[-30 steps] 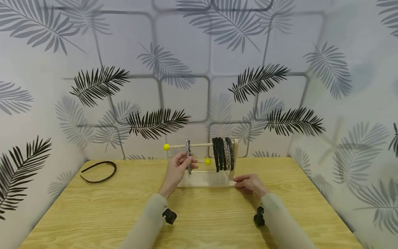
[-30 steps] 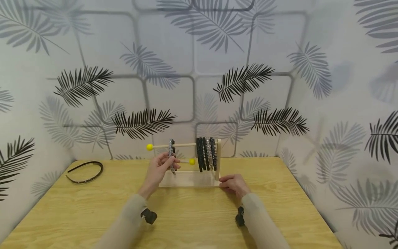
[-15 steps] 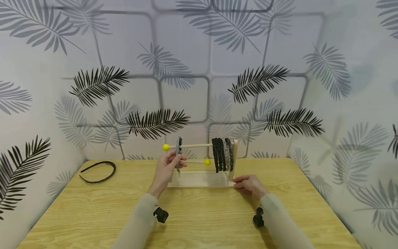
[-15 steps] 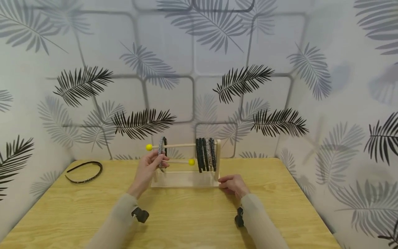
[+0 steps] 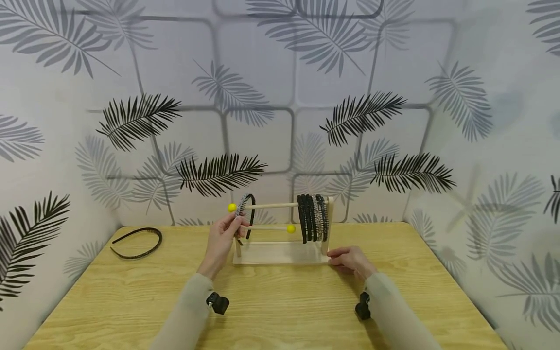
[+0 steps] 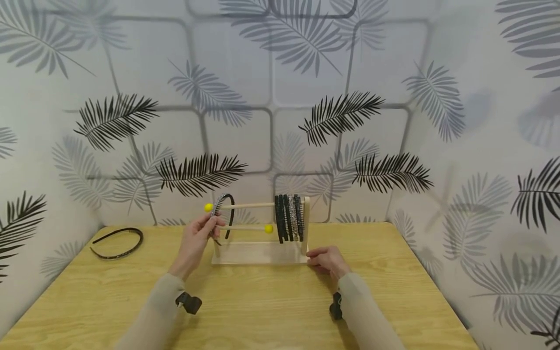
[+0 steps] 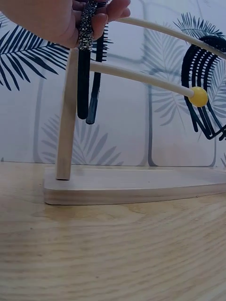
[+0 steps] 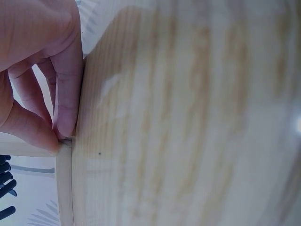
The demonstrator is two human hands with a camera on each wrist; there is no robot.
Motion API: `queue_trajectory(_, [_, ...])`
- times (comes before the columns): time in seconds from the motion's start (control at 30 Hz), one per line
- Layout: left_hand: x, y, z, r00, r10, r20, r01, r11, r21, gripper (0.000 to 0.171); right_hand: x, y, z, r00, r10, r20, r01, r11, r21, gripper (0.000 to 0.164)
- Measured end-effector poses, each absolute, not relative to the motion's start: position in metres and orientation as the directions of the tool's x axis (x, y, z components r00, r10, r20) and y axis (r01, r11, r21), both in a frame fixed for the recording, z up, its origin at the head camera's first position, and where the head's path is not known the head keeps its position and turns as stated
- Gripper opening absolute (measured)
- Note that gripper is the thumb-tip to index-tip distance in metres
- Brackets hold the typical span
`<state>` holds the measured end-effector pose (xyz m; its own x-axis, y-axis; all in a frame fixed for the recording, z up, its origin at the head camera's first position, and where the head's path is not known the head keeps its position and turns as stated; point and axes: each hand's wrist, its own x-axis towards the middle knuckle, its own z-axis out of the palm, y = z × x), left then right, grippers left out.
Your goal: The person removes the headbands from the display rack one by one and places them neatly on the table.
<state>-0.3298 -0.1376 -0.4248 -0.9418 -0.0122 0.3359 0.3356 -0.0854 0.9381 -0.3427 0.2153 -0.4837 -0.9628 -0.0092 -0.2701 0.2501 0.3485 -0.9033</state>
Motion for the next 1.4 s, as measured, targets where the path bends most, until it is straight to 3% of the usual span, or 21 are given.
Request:
queue_trajectory(0.63, [-0.329,-0.161,-0.418,-0.943,-0.063,0.326,0.327,-0.014,0.945,0.033,-0.343,0.216,-0.486,-0.963,-0.009,-0.268,0.248,0.346,-0.905,0.031])
queue_trajectory(1.4, [-0.332,-0.191,-0.438,-0.951,-0.055,0.303,0.297,0.095,0.950,0.034,-0.345,0.215,-0.487,-0.962,0.007,-0.273,0.260,0.335,-0.906,0.029])
